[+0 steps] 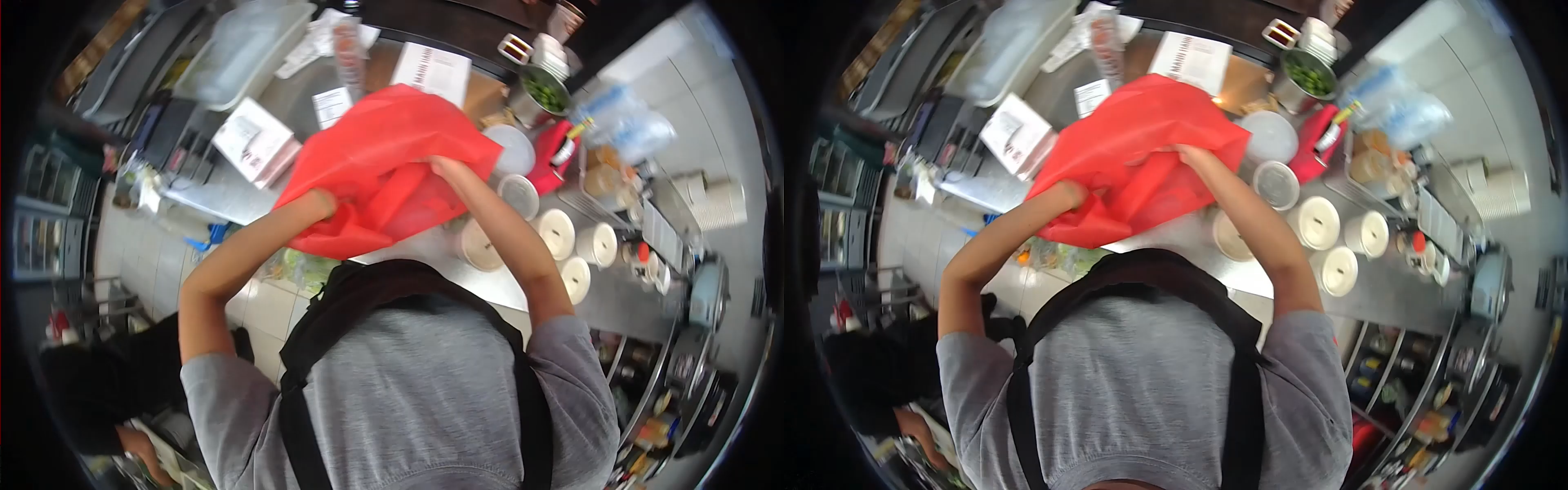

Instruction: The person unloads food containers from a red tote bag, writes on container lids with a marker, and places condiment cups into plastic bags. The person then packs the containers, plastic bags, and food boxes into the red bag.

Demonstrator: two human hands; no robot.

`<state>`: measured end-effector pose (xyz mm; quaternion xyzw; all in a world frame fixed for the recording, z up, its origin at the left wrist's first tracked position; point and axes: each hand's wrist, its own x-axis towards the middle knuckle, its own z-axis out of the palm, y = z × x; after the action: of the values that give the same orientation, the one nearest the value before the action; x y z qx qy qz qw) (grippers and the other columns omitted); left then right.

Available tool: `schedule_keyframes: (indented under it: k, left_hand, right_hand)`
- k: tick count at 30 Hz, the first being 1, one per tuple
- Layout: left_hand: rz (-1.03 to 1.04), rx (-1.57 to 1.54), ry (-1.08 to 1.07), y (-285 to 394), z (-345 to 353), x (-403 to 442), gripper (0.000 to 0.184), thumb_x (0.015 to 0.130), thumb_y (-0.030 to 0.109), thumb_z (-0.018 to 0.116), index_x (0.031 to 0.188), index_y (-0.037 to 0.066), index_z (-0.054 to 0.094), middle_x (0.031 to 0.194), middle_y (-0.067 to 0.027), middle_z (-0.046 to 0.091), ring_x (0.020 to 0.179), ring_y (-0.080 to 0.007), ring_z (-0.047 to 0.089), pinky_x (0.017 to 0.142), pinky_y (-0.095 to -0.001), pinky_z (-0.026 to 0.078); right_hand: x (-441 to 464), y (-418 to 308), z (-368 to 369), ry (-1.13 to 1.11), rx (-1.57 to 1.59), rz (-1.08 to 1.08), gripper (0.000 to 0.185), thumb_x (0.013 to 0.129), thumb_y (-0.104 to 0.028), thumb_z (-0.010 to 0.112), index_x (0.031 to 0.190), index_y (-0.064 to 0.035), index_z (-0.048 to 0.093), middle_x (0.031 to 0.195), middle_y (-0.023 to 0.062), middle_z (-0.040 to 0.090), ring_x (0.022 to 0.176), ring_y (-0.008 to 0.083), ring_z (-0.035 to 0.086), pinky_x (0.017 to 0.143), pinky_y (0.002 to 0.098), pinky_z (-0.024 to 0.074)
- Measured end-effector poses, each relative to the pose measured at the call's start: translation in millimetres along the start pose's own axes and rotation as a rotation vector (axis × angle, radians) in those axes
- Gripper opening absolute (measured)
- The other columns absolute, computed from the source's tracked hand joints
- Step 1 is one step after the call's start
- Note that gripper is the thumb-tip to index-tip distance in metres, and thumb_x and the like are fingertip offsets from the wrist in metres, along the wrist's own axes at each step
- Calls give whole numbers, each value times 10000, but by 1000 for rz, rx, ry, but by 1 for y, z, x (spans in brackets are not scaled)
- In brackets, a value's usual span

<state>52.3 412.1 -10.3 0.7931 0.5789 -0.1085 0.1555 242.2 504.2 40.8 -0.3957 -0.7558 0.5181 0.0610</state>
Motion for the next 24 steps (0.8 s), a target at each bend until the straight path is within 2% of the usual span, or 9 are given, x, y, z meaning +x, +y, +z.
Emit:
schedule_keyframes:
  k: [7,9,11,13,16,19,21,23,24]
  left_hand:
    - [47,37,108,8,-18,-101,363,772,65,446,1121,59,547,1032,-123,583,842,-278,583,707,-378,435]
    - [177,-48,257,31,-60,-125,414,758,38,430,1161,65,520,1063,-160,549,917,-321,546,733,-375,429]
    - [103,221,194,55,-90,-131,453,683,34,505,1134,60,534,1014,-125,499,907,-287,493,800,-372,412]
    - [45,254,331,43,-79,-139,438,665,41,541,1102,71,559,1052,-121,487,960,-296,468,819,-380,396]
    - [-57,275,691,44,-76,-139,396,624,67,611,1019,91,608,1108,-116,469,1058,-312,408,860,-405,360]
    - [-268,256,922,34,-61,-145,322,617,92,662,938,98,640,1157,-122,440,1132,-307,356,923,-421,322]
    - [-215,281,1274,26,-64,-140,291,662,99,679,950,88,639,1239,-160,381,1169,-332,334,954,-408,302]
    - [-374,98,913,19,-71,-159,414,644,137,752,1015,43,596,1396,-226,205,1227,-381,326,946,-424,347]
    - [-328,-145,805,18,-71,-168,623,642,105,750,1188,86,452,1403,-230,179,1214,-401,343,945,-427,361]
  right_hand:
    - [-73,-3,-38,-60,77,226,305,842,-191,541,1073,8,550,1149,126,558,1090,262,507,916,380,398]
    - [-98,23,-61,-307,-12,-310,403,846,-329,570,1114,-29,540,1188,127,536,1062,213,527,886,339,421]
    - [-130,8,-93,-601,-181,36,498,781,-378,631,1155,-67,522,1142,144,551,1040,218,539,863,332,432]
    - [-160,40,-78,-327,-520,215,612,714,-408,683,1225,-149,468,1156,156,530,1024,303,547,801,411,442]
    - [-189,87,-12,115,-777,298,1073,497,-517,781,1376,-281,211,1316,266,277,1077,475,421,809,541,405]
    - [-187,78,29,344,-856,271,1138,467,-491,803,1396,-330,166,1321,287,263,1128,475,361,864,558,360]
    - [-178,94,40,500,-756,215,1057,498,-392,804,1381,-337,226,1308,301,263,1117,465,353,893,552,324]
    - [-178,91,36,508,-671,235,1014,498,-334,793,1368,-323,272,1265,286,294,1107,451,342,893,539,319]
    - [-181,86,30,480,-656,223,999,492,-322,789,1360,-314,294,1241,277,306,1101,445,339,892,530,318]
